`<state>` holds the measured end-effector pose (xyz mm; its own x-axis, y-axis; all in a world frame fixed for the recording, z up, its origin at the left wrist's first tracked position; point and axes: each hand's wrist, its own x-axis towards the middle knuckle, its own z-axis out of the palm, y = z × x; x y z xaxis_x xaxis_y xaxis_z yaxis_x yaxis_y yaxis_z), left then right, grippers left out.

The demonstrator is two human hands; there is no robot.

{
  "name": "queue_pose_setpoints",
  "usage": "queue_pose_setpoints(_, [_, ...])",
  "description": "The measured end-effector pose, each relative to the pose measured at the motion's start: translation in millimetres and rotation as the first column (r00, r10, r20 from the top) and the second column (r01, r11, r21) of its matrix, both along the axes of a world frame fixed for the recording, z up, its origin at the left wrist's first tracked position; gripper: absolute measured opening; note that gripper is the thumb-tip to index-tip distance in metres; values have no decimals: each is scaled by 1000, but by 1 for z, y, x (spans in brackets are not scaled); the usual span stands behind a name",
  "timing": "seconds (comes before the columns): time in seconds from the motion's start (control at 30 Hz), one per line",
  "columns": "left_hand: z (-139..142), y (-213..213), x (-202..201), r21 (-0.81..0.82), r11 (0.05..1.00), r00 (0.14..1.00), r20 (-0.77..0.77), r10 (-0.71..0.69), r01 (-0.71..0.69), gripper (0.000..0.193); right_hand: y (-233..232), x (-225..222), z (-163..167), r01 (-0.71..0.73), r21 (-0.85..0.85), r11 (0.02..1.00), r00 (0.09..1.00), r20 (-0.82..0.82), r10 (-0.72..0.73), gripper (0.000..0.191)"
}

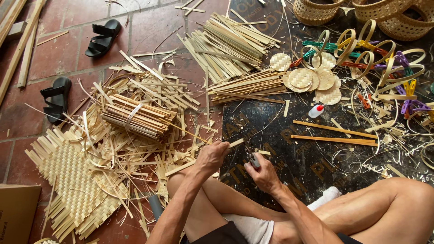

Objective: The person sits on the floor and trims the edges of round woven bamboo pieces with scissors, cutting off protruding strips. They then set the trimmed pieces aside and use pliers to trim and shape thin bamboo strips, placing the cut strips on the floor.

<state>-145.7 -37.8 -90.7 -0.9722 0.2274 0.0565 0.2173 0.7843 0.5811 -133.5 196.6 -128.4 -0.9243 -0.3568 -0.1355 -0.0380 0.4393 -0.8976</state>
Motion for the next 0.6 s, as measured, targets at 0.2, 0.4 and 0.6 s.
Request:
queue_pose_setpoints(0.2, [28,-21,-15,142,988,996,-53,71,-63,15,-20,-19,-3,160,195,968,976,-181,-124,31])
queue_pose_setpoints(0.4, [71,-46,-24,558,792,963,58,262,-249,21,-24,-22,34,135,325,936,822,-564,77,67])
queue_pose_setpoints(0.6, [83,33,-41,777,554,897,427,-115,-298,26,2,-85,100,35,-567,823,995,-55,-80,39])
